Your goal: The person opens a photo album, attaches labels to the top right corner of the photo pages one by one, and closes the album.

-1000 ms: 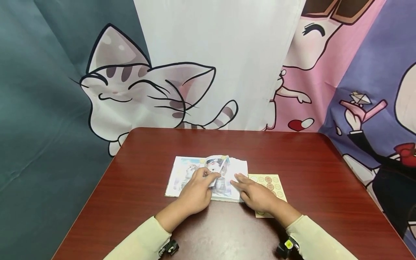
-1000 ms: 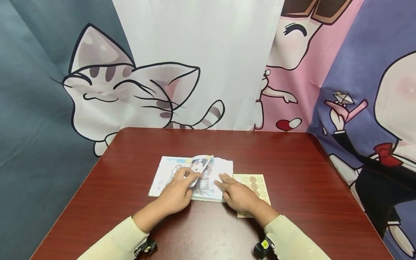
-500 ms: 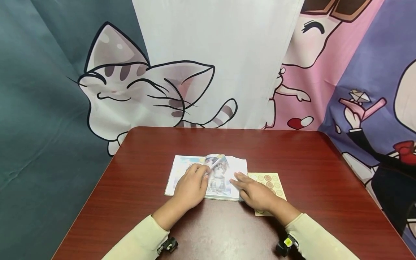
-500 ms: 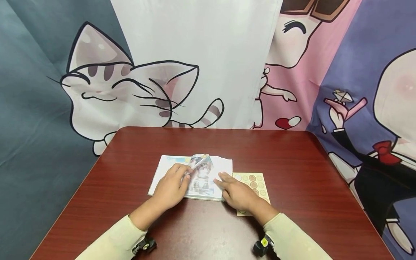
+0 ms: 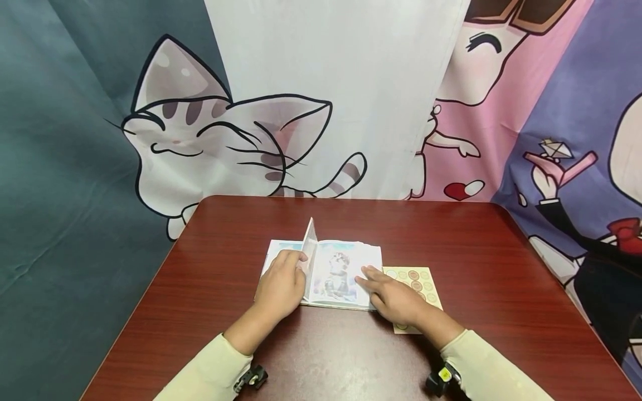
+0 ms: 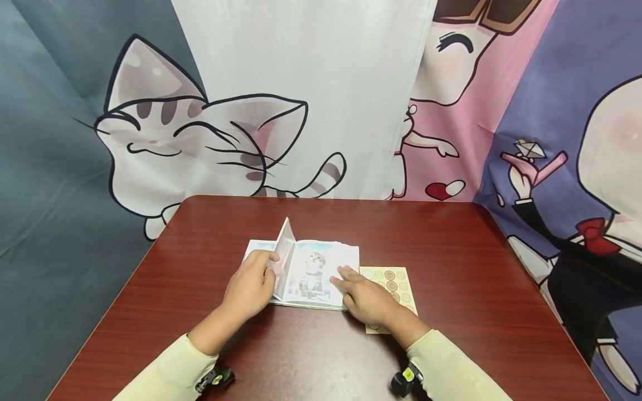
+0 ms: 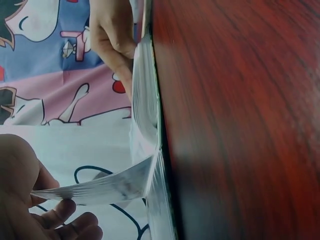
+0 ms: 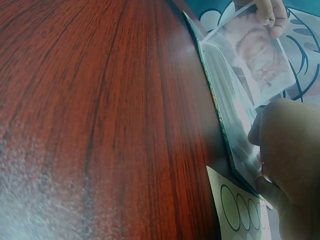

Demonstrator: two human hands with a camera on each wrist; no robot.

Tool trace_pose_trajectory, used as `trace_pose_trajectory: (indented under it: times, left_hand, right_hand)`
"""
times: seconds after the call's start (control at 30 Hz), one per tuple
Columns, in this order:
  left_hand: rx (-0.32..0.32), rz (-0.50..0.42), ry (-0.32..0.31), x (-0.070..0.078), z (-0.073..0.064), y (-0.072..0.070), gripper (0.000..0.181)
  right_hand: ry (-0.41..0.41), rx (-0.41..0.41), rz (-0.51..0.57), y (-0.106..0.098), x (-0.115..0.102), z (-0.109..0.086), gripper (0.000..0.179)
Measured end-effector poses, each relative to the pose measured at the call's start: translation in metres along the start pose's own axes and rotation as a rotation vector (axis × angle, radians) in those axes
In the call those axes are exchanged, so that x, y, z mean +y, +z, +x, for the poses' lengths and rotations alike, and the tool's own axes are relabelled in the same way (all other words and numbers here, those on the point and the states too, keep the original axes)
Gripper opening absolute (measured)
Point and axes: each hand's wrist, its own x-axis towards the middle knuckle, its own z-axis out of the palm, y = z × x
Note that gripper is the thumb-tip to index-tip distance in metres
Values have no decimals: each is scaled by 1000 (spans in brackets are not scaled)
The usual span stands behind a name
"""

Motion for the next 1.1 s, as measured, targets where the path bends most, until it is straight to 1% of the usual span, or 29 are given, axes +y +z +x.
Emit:
trace_pose_trajectory:
  times: [0.13,0.23,0.3,0.43,0.6,0.87,1.03,1.1]
  left_hand:
    - [11,31,-6,-4,-1,-4,29]
    - [11,77,-8,-7,-2,-8,30]
    - [1,107,-14,-9,-2,-10,30]
    - [-30,159,-47,-17,-3,-13,29]
    - [-102,213,-104,-26,-4,-15,31]
    - [-266,271,-216,-34,-6,-14,46]
    - [-357,304,-251,-39,-6,-11,43]
    - [-382,313,-259,-41,-6,-9,41]
  right_hand:
    - [-4,1,-4,0,0,0,46]
    - [-17,7,-10,1,2,0,47]
    - [-21,7,-10,1,3,0,47]
    - [-22,3,-11,0,3,-1,48]
    - [-23,6,-15,0,3,-1,48]
    - [-23,4,-16,2,4,-1,49]
    - [-20,4,-13,3,4,-1,49]
    - [-21,6,-16,3,4,-1,49]
